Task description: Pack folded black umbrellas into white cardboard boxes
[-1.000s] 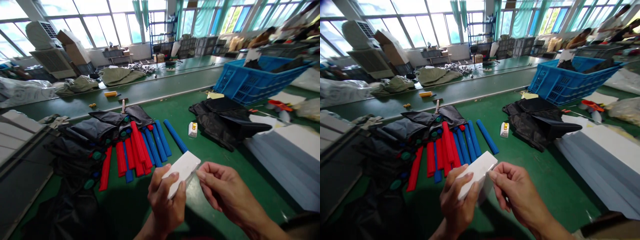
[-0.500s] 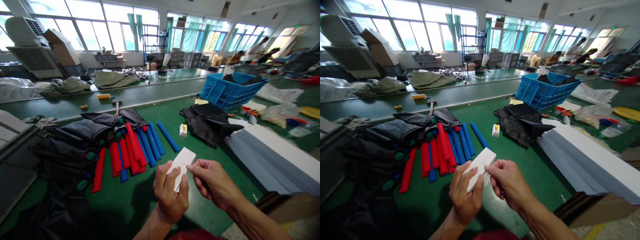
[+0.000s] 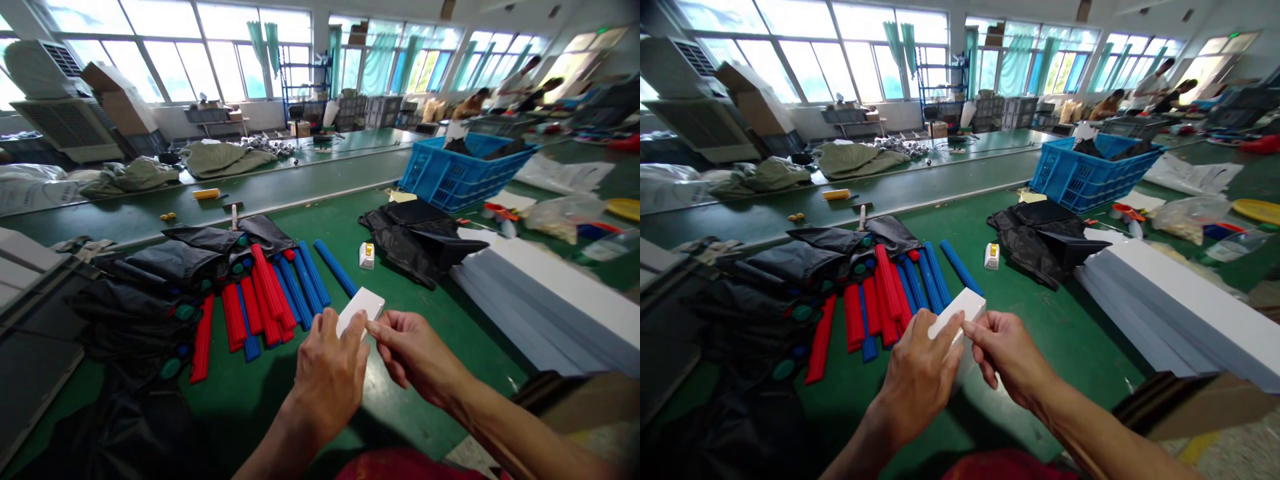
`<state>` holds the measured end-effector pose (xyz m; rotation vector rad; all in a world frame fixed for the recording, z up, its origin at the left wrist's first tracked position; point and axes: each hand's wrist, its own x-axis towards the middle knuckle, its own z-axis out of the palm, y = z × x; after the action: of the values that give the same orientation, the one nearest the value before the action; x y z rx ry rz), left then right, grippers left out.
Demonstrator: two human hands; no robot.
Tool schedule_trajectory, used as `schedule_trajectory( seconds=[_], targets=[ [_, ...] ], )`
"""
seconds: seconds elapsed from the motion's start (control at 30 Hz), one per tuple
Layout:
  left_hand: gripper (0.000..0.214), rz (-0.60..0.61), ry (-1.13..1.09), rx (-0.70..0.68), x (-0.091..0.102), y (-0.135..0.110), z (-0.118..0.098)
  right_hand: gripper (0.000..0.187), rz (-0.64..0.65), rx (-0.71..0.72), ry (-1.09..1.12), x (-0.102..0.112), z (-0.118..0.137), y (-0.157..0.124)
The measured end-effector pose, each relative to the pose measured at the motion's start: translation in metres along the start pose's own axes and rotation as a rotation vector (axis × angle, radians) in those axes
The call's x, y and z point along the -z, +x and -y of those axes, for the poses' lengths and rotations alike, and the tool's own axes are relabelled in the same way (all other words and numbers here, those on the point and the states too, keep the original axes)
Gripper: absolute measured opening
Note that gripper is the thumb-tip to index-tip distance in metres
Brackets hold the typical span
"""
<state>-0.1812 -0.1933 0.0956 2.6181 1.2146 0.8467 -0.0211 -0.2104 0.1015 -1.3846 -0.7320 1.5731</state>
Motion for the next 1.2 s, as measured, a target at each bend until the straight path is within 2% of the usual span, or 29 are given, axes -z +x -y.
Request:
schedule_trajectory(
  seconds=[0.1, 0.23, 0.4, 0.47, 0.57, 0.6, 0.63, 0.7, 0.77, 0.8, 0.83, 0.9, 0.97, 1.03, 1.13, 1.2],
  targets=[
    [0.044, 0.001, -0.005, 0.009, 0.000, 0.001, 0.003, 0.049, -0.039, 0.094, 0.037, -0.003, -0.019, 0.005],
    [0.045, 0.014, -0.023, 0.005, 0.003, 0.003, 0.011, 0.055, -0.039, 0.092, 0.014, 0.000, -0.042, 0.022],
    [0.049, 0.050, -0.084, -0.027, 0.002, 0.004, 0.020, 0.058, -0.130, 0.205, -0.294, 0.011, -0.060, 0.046],
    [0.049, 0.016, -0.097, -0.031, -0.001, 0.003, 0.022, 0.056, -0.190, 0.257, -0.436, 0.019, -0.064, 0.052],
    [0.052, -0.067, -0.096, -0.086, -0.008, 0.001, 0.029, 0.052, -0.353, 0.231, -0.702, 0.035, -0.066, 0.061],
    [0.053, -0.095, -0.095, -0.117, -0.012, 0.000, 0.032, 0.057, -0.394, 0.239, -0.742, 0.042, -0.066, 0.065],
    [0.054, -0.120, -0.097, -0.149, -0.015, -0.001, 0.034, 0.068, -0.376, 0.259, -0.716, 0.048, -0.065, 0.070],
    [0.055, -0.161, -0.116, -0.209, -0.020, -0.002, 0.035, 0.090, -0.160, 0.292, -0.512, 0.058, -0.066, 0.080],
    [0.056, -0.197, -0.149, -0.229, -0.024, -0.001, 0.032, 0.093, 0.132, 0.251, -0.283, 0.062, -0.072, 0.090],
    [0.057, -0.220, -0.164, -0.211, -0.025, -0.001, 0.030, 0.090, 0.214, 0.218, -0.212, 0.061, -0.077, 0.094],
    [0.058, -0.246, -0.173, -0.164, -0.026, 0.001, 0.028, 0.087, 0.235, 0.200, -0.172, 0.059, -0.081, 0.097],
    [0.063, -0.288, -0.194, 0.001, -0.028, 0.005, 0.025, 0.083, 0.182, 0.207, -0.119, 0.057, -0.086, 0.096],
    [0.072, -0.313, -0.268, 0.161, -0.031, 0.012, 0.024, 0.075, 0.111, 0.220, -0.073, 0.066, -0.076, 0.086],
    [0.084, -0.335, -0.384, 0.242, -0.035, 0.017, 0.026, 0.063, 0.044, 0.217, -0.076, 0.092, -0.047, 0.068],
    [0.090, -0.355, -0.472, 0.269, -0.045, 0.019, 0.032, 0.053, -0.145, 0.178, -0.245, 0.154, 0.025, 0.033],
    [0.083, -0.316, -0.469, 0.306, -0.056, 0.013, 0.039, 0.054, -0.426, 0.114, -0.482, 0.196, 0.074, 0.010]
  ],
)
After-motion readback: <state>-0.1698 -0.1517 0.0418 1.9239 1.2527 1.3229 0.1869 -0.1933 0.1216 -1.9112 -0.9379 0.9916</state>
